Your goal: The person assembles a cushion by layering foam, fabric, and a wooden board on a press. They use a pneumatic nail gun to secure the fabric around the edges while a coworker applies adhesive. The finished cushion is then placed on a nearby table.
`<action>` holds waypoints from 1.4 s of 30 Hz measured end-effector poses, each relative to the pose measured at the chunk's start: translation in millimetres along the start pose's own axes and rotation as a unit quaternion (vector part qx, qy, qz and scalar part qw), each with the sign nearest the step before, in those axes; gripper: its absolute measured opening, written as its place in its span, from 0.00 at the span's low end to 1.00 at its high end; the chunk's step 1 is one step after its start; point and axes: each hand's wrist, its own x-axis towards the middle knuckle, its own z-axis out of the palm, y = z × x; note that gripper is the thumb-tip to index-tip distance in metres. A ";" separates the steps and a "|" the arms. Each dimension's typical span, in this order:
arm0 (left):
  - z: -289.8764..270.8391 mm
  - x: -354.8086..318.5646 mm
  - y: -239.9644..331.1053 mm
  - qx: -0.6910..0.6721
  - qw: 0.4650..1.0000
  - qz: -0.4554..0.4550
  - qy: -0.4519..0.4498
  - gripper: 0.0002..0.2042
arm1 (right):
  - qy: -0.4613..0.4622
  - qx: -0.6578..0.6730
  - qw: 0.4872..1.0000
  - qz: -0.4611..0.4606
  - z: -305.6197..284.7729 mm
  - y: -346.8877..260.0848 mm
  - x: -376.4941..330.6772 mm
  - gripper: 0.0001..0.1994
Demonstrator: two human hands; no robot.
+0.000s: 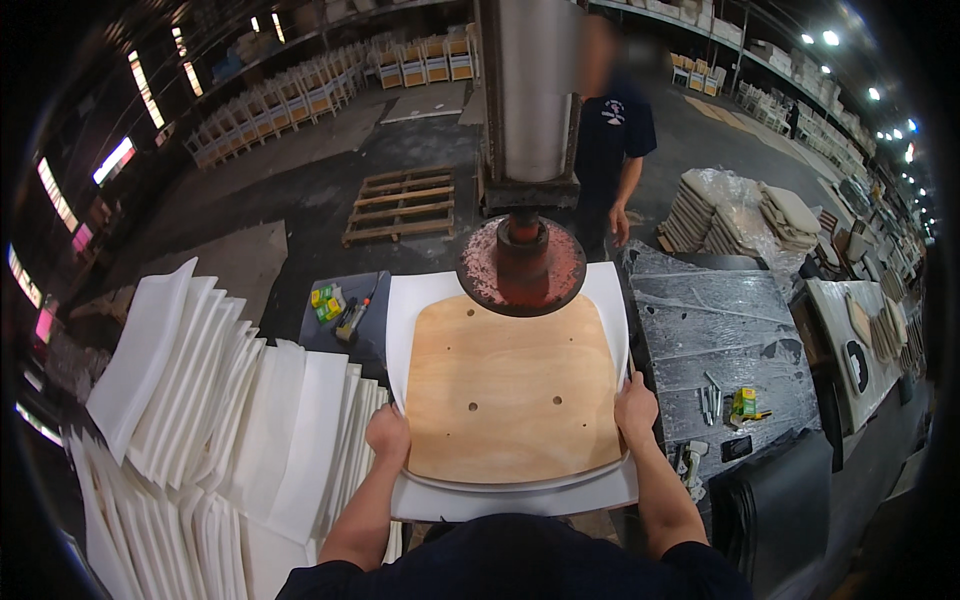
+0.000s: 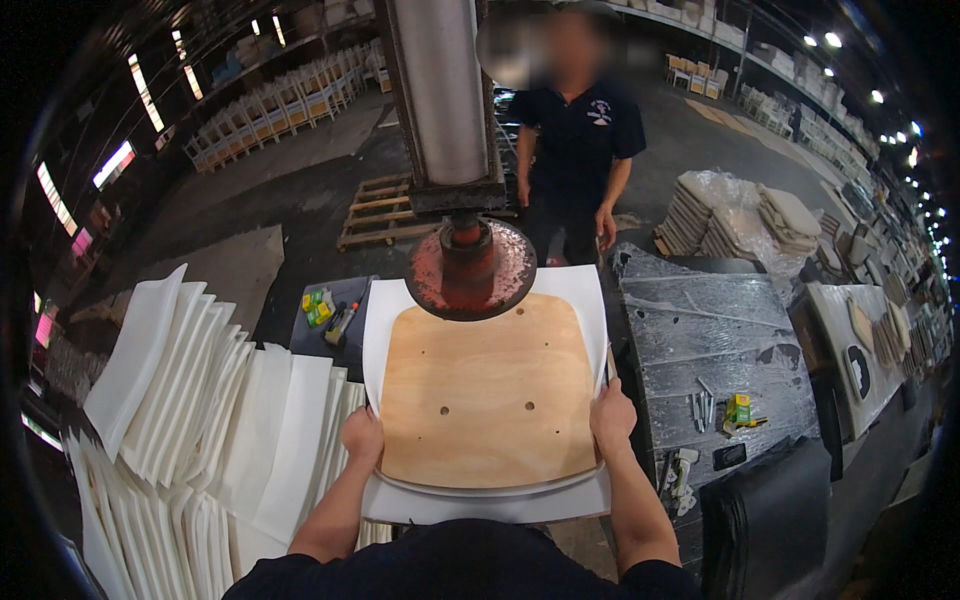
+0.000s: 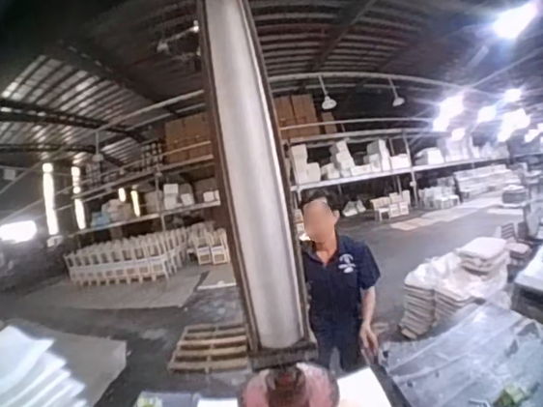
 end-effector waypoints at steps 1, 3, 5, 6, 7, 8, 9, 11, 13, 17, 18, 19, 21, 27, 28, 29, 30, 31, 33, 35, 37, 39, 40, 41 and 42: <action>-0.8 0.0 -2.2 -0.002 1.000 0.001 0.002 0.17 | -0.003 0.002 1.000 0.000 0.1 -1.6 -1.0 0.13; -0.4 0.2 -2.1 -0.008 1.000 0.005 0.004 0.16 | -0.003 0.004 1.000 0.003 0.0 -0.7 -0.7 0.13; 1.7 0.5 2.1 -0.017 1.000 0.010 0.005 0.16 | 0.006 0.003 1.000 0.008 0.2 3.6 1.4 0.13; 2.2 -0.3 0.9 -0.017 1.000 0.011 0.012 0.16 | 0.005 0.006 1.000 0.008 -0.1 3.4 1.1 0.13; 2.6 -0.7 -0.3 -0.017 1.000 0.013 0.020 0.16 | 0.003 0.010 1.000 0.009 -0.1 2.6 1.1 0.13; 3.1 -0.3 -1.2 -0.017 0.999 0.014 0.027 0.16 | 0.003 0.013 1.000 0.009 -0.1 1.9 1.1 0.13; 3.5 -0.2 -1.4 -0.015 0.999 0.015 0.024 0.16 | 0.003 0.013 1.000 0.011 -0.4 1.9 0.7 0.13; 4.3 0.0 -1.7 -0.011 1.000 0.018 0.018 0.15 | 0.004 0.012 1.000 0.016 -1.0 1.8 0.2 0.13; 4.1 -0.6 -4.8 -0.009 0.999 0.025 0.025 0.15 | 0.008 0.019 1.000 0.012 -0.9 -0.2 -1.5 0.13; 2.5 -2.4 -6.6 -0.009 0.999 0.028 0.026 0.16 | 0.022 0.018 1.000 0.004 -1.1 -0.9 -2.3 0.12; 2.8 -2.6 -5.4 -0.012 0.999 0.029 0.031 0.16 | 0.027 0.022 0.999 -0.005 -0.4 1.3 -1.9 0.12; 2.9 -3.4 -4.6 -0.015 0.999 0.030 0.037 0.16 | 0.032 0.026 0.999 -0.014 0.7 2.9 -1.5 0.11; 3.0 -3.6 -2.2 -0.020 0.999 0.029 0.037 0.16 | 0.043 0.029 0.998 -0.024 3.3 5.4 -0.3 0.11; 0.2 0.9 -3.3 -0.012 0.999 0.022 0.022 0.18 | 0.054 0.036 0.997 -0.031 5.3 6.4 1.3 0.10; 0.2 1.7 -2.8 -0.014 1.000 0.021 0.019 0.18 | 0.054 0.033 0.998 -0.026 4.8 6.2 1.3 0.10; 0.2 2.8 -1.9 -0.016 1.000 0.020 0.015 0.18 | 0.054 0.030 0.998 -0.020 4.0 6.0 1.5 0.10; 0.1 2.7 -2.4 -0.014 0.999 0.027 0.019 0.17 | 0.050 0.030 0.998 -0.016 3.6 5.0 0.7 0.11; 0.1 2.6 -2.6 -0.012 0.999 0.034 0.024 0.17 | 0.047 0.029 0.998 -0.012 2.9 4.3 -0.3 0.11; 0.6 2.8 -3.2 -0.014 0.999 0.038 0.029 0.16 | 0.043 0.035 0.998 -0.008 1.8 3.2 -2.9 0.11; 1.5 3.3 -4.2 -0.024 0.999 0.029 0.032 0.16 | 0.039 0.048 0.998 -0.006 1.3 2.3 -5.8 0.12; 2.2 3.1 -5.7 -0.022 0.999 0.024 0.020 0.17 | 0.020 0.046 0.999 0.016 -1.5 -0.4 -5.5 0.12; 2.6 2.8 -7.0 -0.022 0.999 0.029 0.018 0.17 | 0.013 0.038 0.999 0.022 -2.6 -1.2 -4.5 0.13; 2.9 3.2 -7.1 -0.023 0.999 0.035 0.021 0.17 | 0.015 0.031 0.999 0.016 -2.8 -0.1 -3.9 0.13; 3.0 3.2 -7.6 -0.025 0.999 0.042 0.024 0.17 | 0.018 0.024 1.000 0.010 -2.5 0.8 -4.4 0.14; 3.1 3.7 -7.3 -0.024 0.998 0.045 0.026 0.17 | 0.016 0.023 0.999 0.015 -2.6 0.0 -3.8 0.14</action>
